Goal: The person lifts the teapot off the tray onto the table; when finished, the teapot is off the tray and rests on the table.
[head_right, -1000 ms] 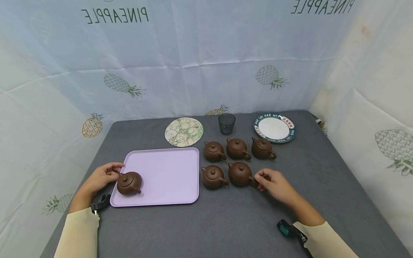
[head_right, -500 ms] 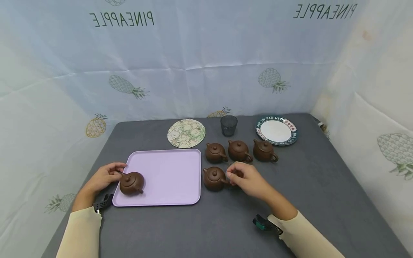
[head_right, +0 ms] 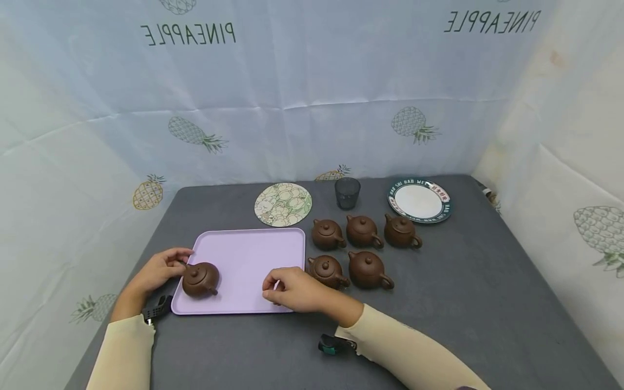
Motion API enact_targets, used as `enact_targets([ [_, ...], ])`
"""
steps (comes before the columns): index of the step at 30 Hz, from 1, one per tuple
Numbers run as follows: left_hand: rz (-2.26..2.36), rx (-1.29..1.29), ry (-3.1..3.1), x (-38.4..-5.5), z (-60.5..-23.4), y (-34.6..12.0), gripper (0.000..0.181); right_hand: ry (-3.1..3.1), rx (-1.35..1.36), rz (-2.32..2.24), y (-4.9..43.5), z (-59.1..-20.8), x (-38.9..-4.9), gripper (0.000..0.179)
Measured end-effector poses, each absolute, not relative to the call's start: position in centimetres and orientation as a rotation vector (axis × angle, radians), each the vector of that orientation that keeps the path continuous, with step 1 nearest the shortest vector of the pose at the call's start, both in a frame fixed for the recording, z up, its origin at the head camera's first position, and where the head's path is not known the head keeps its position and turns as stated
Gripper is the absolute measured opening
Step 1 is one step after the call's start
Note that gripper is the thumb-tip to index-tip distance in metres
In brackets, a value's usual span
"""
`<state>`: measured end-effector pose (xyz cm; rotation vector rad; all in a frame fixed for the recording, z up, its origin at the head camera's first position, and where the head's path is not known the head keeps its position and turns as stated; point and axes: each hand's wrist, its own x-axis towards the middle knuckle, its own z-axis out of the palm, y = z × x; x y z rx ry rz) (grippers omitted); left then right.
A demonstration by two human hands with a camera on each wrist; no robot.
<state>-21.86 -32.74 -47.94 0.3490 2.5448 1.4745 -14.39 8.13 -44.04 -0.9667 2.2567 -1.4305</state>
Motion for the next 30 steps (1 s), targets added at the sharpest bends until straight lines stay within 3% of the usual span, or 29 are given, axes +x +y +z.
enact_targets([
  [14, 1.469, 0.344, 2.546, -22.0, -48.1, -32.8, 0.047, 2.272, -0.776, -1.536, -2.7, -46.3, -15.4, 0.016],
  [30, 1.459, 0.346, 2.534, -21.0, -45.5, -31.4, 0.044, 2.275, -0.610, -1.602, -5.7, -47.8, -16.5, 0.013],
])
